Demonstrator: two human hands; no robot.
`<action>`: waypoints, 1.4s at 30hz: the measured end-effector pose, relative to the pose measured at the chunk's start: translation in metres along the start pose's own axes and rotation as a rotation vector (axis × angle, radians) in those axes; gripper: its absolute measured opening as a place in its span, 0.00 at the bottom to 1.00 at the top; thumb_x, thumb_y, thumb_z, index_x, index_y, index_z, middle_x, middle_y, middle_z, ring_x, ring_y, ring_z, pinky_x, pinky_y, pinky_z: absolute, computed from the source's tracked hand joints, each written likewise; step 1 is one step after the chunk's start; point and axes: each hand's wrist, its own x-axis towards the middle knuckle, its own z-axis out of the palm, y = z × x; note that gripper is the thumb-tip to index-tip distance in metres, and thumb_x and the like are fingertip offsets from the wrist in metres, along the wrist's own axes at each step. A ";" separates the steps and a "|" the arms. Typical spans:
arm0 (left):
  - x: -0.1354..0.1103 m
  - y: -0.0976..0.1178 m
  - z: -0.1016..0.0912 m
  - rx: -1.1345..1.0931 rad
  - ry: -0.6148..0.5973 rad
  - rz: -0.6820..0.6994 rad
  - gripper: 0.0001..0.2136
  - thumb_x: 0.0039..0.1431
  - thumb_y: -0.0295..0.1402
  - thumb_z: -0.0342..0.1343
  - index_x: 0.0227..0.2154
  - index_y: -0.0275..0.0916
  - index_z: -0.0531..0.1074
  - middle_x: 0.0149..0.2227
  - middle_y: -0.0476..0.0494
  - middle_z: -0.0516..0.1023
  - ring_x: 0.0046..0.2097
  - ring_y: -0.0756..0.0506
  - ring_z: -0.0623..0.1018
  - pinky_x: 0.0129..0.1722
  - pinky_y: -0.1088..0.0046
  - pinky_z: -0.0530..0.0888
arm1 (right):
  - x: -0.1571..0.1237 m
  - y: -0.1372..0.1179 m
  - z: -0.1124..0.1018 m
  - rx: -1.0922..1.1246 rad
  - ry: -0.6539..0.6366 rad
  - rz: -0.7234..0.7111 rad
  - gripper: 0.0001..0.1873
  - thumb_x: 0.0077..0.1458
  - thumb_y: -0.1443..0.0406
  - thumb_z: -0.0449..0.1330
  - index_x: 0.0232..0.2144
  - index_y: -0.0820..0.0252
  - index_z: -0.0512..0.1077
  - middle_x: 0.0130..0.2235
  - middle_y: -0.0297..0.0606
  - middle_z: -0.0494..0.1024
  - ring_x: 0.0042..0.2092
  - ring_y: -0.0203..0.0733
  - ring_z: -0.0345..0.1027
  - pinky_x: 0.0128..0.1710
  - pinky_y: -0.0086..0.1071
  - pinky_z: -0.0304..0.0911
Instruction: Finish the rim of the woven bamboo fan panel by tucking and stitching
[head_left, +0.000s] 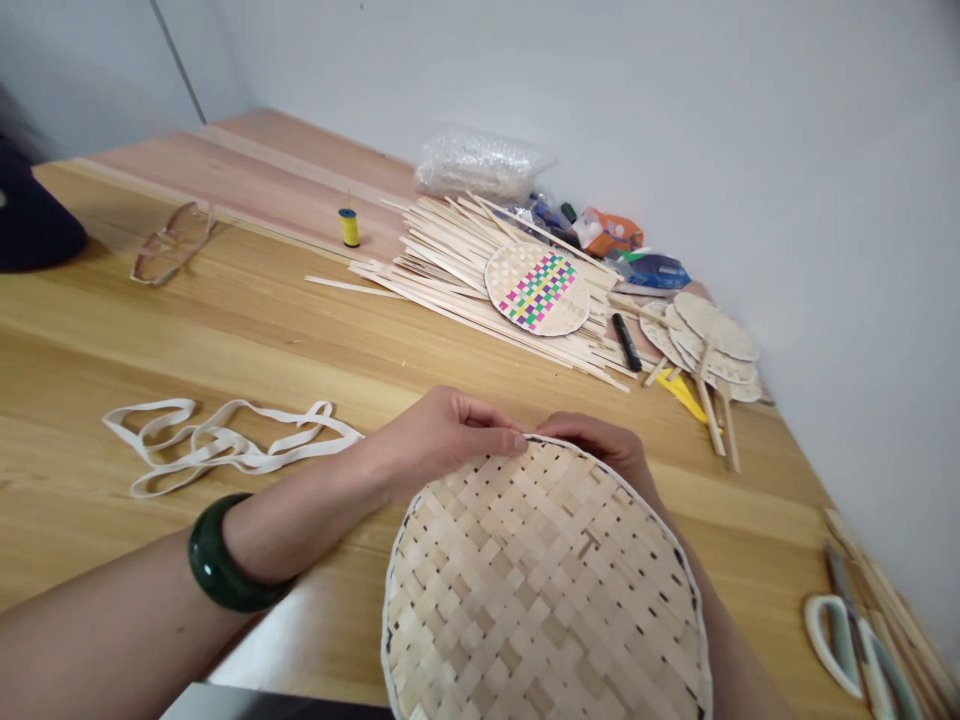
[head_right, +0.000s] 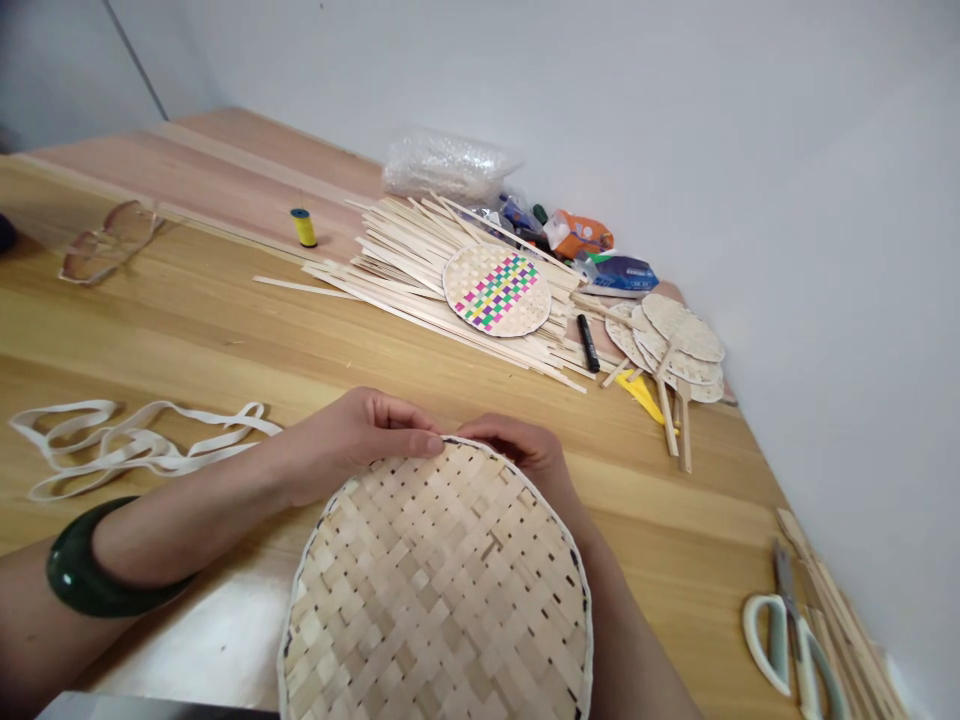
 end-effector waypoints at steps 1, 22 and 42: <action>0.000 0.000 0.000 -0.002 0.001 -0.003 0.06 0.47 0.34 0.65 0.25 0.36 0.79 0.25 0.47 0.80 0.25 0.50 0.75 0.26 0.76 0.69 | 0.000 -0.001 0.000 0.004 -0.014 0.002 0.07 0.48 0.67 0.66 0.33 0.53 0.79 0.33 0.34 0.79 0.35 0.39 0.73 0.34 0.29 0.67; -0.001 0.000 0.002 -0.001 -0.022 0.012 0.06 0.47 0.34 0.66 0.27 0.36 0.80 0.26 0.47 0.80 0.27 0.50 0.76 0.27 0.76 0.70 | 0.000 -0.003 -0.007 -0.011 -0.089 -0.076 0.09 0.53 0.65 0.65 0.39 0.53 0.80 0.33 0.37 0.77 0.33 0.39 0.69 0.30 0.30 0.64; 0.000 0.001 0.001 0.031 -0.008 0.010 0.06 0.47 0.35 0.66 0.26 0.38 0.80 0.26 0.47 0.80 0.26 0.50 0.76 0.27 0.76 0.70 | -0.003 -0.009 -0.013 -0.145 -0.135 -0.070 0.13 0.56 0.63 0.62 0.44 0.54 0.79 0.29 0.36 0.73 0.29 0.36 0.64 0.25 0.28 0.58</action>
